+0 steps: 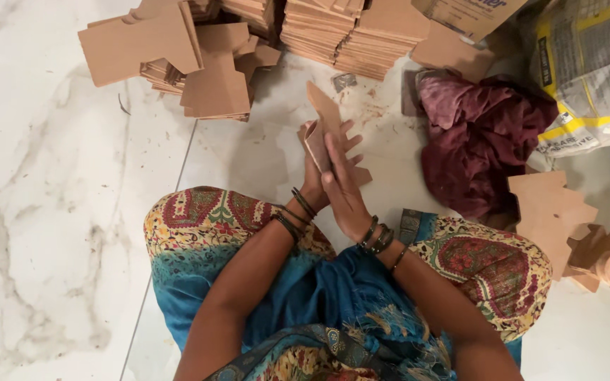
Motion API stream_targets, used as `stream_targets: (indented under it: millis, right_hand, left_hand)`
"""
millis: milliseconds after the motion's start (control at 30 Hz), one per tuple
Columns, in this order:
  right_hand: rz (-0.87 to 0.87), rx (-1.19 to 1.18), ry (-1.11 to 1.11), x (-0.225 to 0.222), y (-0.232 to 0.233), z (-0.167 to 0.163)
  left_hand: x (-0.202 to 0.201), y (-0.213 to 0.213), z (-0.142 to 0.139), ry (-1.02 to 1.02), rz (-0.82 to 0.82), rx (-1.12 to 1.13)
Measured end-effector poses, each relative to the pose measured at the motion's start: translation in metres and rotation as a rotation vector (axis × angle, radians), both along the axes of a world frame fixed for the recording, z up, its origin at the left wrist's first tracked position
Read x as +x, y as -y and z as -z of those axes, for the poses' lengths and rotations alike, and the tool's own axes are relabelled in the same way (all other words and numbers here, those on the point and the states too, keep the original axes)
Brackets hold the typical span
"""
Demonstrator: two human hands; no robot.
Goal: The person sits on the floor sanding shaped wooden cutout pieces, rubbing a sanding block over their surfaces and edges one piece at a time, then setting finished pieces aside and picking up the next piece from the pile.
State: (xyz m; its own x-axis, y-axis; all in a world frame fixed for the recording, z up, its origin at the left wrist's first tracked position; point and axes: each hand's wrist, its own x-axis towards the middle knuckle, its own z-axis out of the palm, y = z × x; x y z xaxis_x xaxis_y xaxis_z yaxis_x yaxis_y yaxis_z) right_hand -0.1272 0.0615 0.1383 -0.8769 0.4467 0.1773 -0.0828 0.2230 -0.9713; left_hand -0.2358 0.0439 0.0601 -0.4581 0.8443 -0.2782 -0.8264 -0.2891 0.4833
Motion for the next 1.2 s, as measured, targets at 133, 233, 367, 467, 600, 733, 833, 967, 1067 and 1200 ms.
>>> stream_targets:
  millis: [133, 233, 367, 467, 600, 733, 833, 967, 1067, 1200]
  right_hand:
    - [0.164, 0.227, 0.030, -0.009, -0.022, 0.003]
    - [0.201, 0.275, 0.051, -0.006, -0.020, 0.000]
    - [0.144, 0.308, 0.072, 0.003, -0.002, -0.004]
    - [0.183, 0.428, 0.158, 0.001, -0.008, -0.007]
    - [0.302, 0.615, 0.127, -0.009, -0.042, -0.017]
    - [0.396, 0.563, 0.166, 0.001, -0.070, -0.030]
    - [0.363, 0.600, 0.098, 0.004, -0.061, -0.029]
    - [0.275, 0.648, 0.029, -0.003, -0.045, -0.021]
    - [0.372, 0.699, 0.052, -0.007, -0.062, -0.022]
    - [0.531, 0.655, 0.080, 0.008, -0.097, -0.033]
  left_hand:
    - [0.002, 0.005, -0.029, -0.041, -0.008, 0.203]
    - [0.001, 0.007, -0.048, -0.112, -0.009, 0.220]
    - [-0.008, 0.009, -0.058, -0.037, 0.015, 0.224]
    - [-0.006, 0.006, -0.047, 0.080, 0.058, 0.295]
    - [0.011, 0.007, -0.008, -0.038, 0.172, 0.361]
    - [0.020, 0.004, 0.018, 0.124, 0.314, 0.274]
    - [0.018, 0.004, 0.013, 0.022, 0.307, 0.235]
    - [0.011, 0.013, -0.013, -0.153, 0.263, 0.222]
    - [0.017, 0.012, -0.028, -0.856, 0.282, -0.032]
    - [0.026, 0.005, -0.036, -0.048, 0.554, 0.144]
